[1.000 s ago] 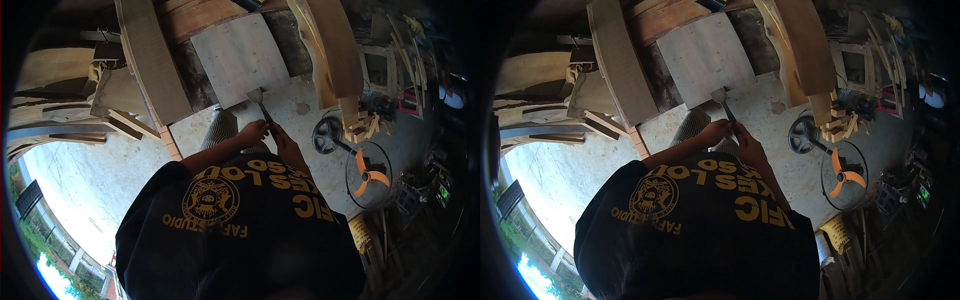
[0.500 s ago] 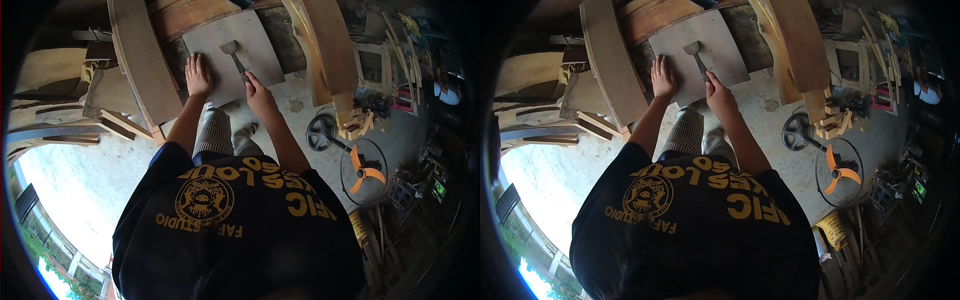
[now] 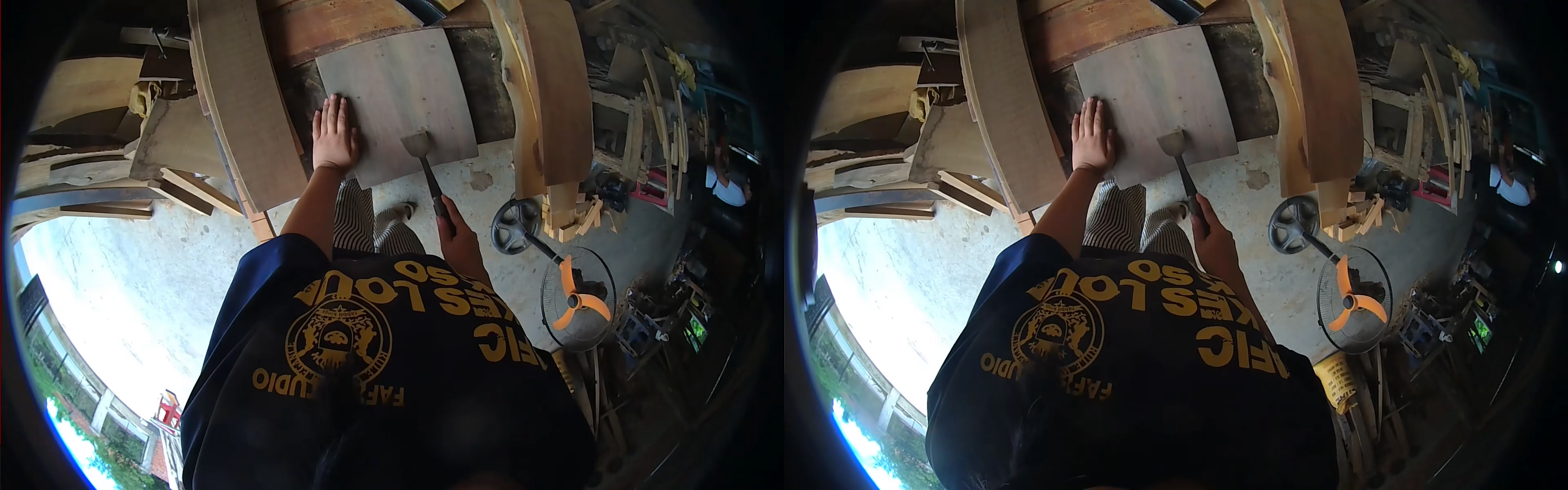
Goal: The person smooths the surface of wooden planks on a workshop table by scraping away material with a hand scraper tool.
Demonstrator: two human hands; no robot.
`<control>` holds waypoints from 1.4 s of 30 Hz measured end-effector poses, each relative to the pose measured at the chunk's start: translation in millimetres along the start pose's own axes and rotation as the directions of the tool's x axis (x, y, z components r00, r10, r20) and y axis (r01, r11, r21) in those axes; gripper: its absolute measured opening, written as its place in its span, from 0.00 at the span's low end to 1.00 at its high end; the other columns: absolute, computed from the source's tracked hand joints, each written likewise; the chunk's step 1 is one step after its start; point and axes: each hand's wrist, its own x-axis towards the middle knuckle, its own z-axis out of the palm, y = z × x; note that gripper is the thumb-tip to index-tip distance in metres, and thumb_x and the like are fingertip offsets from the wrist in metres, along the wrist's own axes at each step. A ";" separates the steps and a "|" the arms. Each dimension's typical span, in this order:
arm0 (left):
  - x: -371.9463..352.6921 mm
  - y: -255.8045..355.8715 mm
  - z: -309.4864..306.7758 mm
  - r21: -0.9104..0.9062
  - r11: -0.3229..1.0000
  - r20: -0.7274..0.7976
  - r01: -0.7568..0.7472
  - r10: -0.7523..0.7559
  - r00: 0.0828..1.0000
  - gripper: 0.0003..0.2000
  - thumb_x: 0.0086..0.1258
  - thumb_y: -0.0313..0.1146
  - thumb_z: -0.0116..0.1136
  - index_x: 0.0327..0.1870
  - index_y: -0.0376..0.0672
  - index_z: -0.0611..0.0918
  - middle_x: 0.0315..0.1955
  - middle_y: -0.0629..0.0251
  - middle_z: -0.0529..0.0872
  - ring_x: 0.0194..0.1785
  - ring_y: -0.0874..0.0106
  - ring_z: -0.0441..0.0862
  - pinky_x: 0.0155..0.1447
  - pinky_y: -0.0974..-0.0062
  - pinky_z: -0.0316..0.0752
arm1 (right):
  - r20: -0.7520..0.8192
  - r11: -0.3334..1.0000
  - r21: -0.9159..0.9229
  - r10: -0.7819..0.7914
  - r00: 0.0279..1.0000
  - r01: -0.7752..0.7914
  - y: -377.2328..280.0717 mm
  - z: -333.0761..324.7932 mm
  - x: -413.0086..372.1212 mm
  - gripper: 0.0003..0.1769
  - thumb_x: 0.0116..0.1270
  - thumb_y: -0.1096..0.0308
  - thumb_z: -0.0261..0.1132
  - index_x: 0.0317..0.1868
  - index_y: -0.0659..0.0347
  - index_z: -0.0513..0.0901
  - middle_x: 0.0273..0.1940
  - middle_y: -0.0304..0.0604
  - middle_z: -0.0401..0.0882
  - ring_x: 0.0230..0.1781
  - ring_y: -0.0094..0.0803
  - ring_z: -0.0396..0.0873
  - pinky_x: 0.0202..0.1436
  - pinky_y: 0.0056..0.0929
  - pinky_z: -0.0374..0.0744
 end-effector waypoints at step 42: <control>-1.1 0.7 0.4 -0.108 0.994 -0.013 0.022 -0.024 1.000 0.33 0.67 0.37 0.43 0.75 0.44 0.53 0.75 0.58 0.50 0.78 0.61 0.47 0.78 0.61 0.43 | -0.106 0.991 0.043 -0.124 0.987 0.129 14.8 -47.7 42.6 0.24 0.72 0.58 0.57 0.68 0.46 0.69 0.58 0.54 0.76 0.60 0.49 0.75 0.59 0.38 0.74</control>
